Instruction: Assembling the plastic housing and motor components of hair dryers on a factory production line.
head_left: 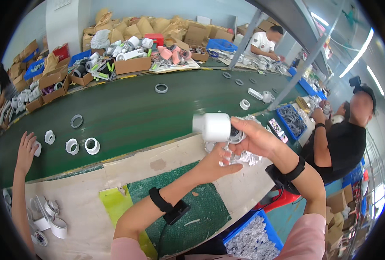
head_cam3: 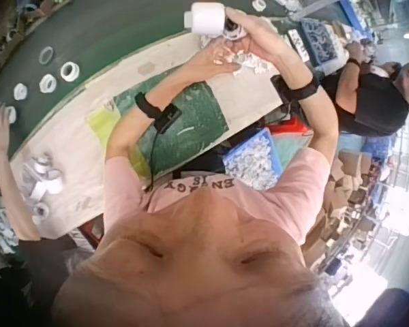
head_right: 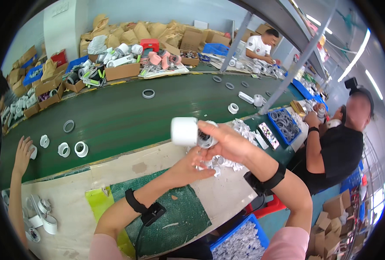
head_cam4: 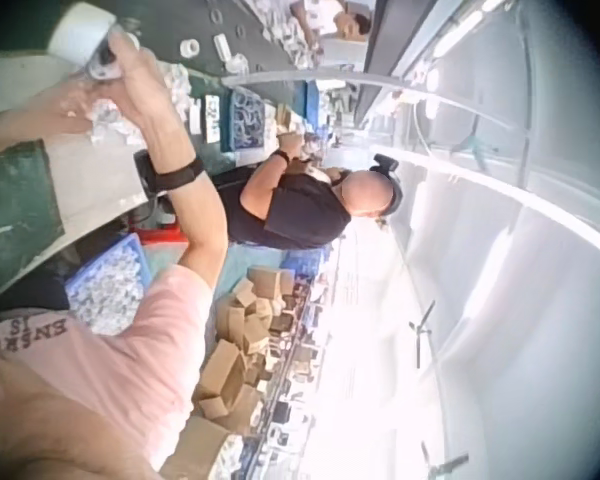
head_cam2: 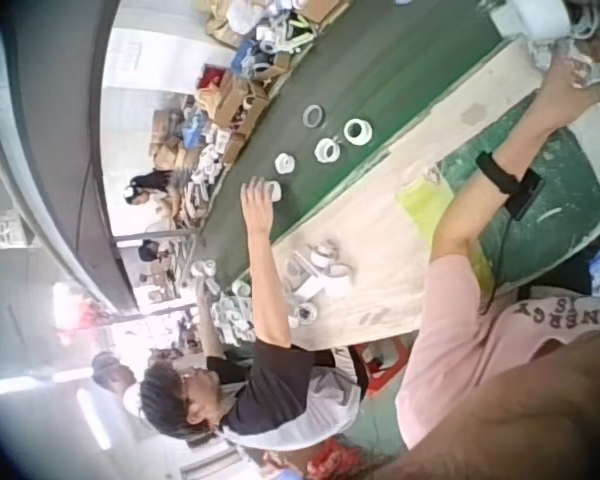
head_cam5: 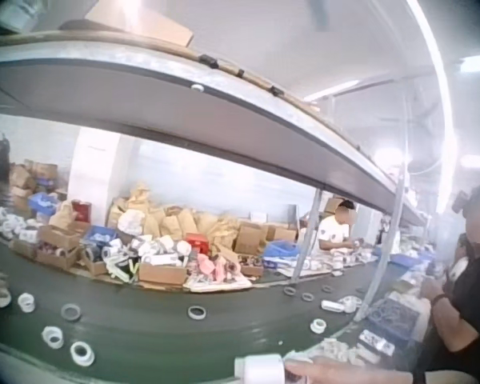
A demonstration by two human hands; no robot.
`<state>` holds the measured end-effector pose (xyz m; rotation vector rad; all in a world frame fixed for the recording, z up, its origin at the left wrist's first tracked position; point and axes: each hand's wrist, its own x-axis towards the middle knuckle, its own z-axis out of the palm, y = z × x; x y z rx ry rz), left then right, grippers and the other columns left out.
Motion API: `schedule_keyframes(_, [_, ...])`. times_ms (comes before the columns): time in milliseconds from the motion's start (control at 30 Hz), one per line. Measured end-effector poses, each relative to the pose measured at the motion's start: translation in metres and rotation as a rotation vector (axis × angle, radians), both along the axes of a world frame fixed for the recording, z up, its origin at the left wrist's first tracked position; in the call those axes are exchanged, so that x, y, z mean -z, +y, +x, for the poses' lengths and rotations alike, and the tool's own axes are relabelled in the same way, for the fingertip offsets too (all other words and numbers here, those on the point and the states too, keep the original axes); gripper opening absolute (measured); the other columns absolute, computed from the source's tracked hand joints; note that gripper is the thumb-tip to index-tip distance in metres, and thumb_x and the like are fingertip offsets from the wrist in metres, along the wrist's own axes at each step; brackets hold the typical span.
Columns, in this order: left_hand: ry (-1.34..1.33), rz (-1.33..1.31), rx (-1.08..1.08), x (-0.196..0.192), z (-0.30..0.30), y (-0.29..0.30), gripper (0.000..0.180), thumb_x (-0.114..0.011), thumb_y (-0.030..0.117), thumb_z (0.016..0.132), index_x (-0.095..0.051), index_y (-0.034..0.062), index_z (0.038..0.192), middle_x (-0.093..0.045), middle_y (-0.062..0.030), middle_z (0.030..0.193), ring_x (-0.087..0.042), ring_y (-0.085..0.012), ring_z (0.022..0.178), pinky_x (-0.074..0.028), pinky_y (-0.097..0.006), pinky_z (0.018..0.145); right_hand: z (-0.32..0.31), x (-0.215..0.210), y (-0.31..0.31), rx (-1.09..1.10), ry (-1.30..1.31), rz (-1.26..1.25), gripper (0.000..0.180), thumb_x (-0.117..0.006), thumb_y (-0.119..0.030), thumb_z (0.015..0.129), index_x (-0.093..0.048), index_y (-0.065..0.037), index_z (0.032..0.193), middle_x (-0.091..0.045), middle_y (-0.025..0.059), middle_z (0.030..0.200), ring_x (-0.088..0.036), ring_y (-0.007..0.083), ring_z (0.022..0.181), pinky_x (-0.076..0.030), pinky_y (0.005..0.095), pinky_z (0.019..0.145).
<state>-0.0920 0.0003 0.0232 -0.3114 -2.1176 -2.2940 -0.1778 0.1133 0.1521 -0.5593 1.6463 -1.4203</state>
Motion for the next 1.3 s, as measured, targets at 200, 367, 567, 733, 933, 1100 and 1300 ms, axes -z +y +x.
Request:
schedule_keyframes(200, [0.143,0.604,0.229,-0.044,0.024,0.003,0.076,-0.075,0.021,0.074,-0.032,0.0029,0.134,-0.050,-0.0067,0.120,-0.053,-0.0141,0.106,-0.043,-0.032,0.091,0.071,0.003,0.016,0.151,0.680,-0.063,0.044,-0.062,-0.035,0.087,-0.047,0.001,0.107,-0.062,0.0127,0.089,-0.060,0.0210,0.071,-0.048,0.0313,0.061])
schedule_keyframes(367, [-0.012,0.639,0.159,-0.068,0.045,-0.002,0.050,-0.040,0.039,0.096,-0.040,0.0038,0.132,-0.049,-0.0111,0.128,-0.053,-0.0205,0.113,-0.046,-0.037,0.092,0.103,0.025,0.019,0.208,1.472,-0.004,0.072,-0.078,-0.014,0.069,-0.035,-0.002,0.125,-0.045,0.0181,0.119,-0.052,0.0312,0.104,-0.047,0.0366,0.075])
schedule_keyframes(567, [0.051,0.335,-0.155,-0.074,0.041,-0.025,0.035,-0.038,0.035,0.096,-0.053,0.0033,0.103,-0.064,-0.0132,0.091,-0.063,-0.0163,0.068,-0.047,-0.025,0.048,0.098,0.061,0.056,0.671,1.109,-0.061,0.063,-0.075,-0.008,0.070,-0.042,-0.002,0.124,-0.057,0.0099,0.100,-0.059,0.0167,0.077,-0.047,0.0282,0.062])
schedule_keyframes(733, [0.175,0.283,-0.070,-0.080,0.046,-0.030,0.041,-0.033,0.038,0.095,-0.053,0.0019,0.100,-0.064,-0.0133,0.079,-0.053,-0.0120,0.049,-0.040,-0.023,0.042,0.053,0.156,0.109,0.384,0.997,0.466,0.046,-0.069,-0.026,0.078,-0.049,-0.001,0.110,-0.062,0.0079,0.066,-0.064,0.0233,0.065,-0.049,0.0350,0.059])
schedule_keyframes(933, [0.191,0.282,-0.036,-0.083,0.055,-0.034,0.043,-0.028,0.037,0.095,-0.053,0.0025,0.102,-0.063,-0.0084,0.078,-0.053,-0.0086,0.052,-0.039,-0.020,0.044,0.048,0.160,0.090,0.467,1.048,0.683,0.055,-0.065,-0.042,0.079,-0.049,0.002,0.108,-0.064,0.0127,0.071,-0.065,0.0310,0.068,-0.049,0.0429,0.060])
schedule_keyframes(1100, [0.181,0.250,-0.052,-0.090,0.059,-0.026,0.044,-0.031,0.040,0.097,-0.052,0.0024,0.108,-0.063,-0.0066,0.081,-0.055,-0.0091,0.056,-0.041,-0.020,0.048,0.031,0.164,0.077,0.272,1.179,0.897,0.061,-0.059,-0.052,0.080,-0.051,0.004,0.102,-0.065,0.0186,0.075,-0.065,0.0358,0.072,-0.051,0.0444,0.064])
schedule_keyframes(1300, [0.145,0.121,-0.013,-0.093,0.063,-0.034,0.042,-0.032,0.039,0.097,-0.055,0.0040,0.106,-0.063,-0.0045,0.079,-0.054,-0.0073,0.053,-0.038,-0.019,0.044,0.027,0.147,0.084,0.099,1.203,0.967,0.070,-0.057,-0.058,0.076,-0.052,0.007,0.102,-0.065,0.0223,0.075,-0.065,0.0374,0.072,-0.051,0.0455,0.066])
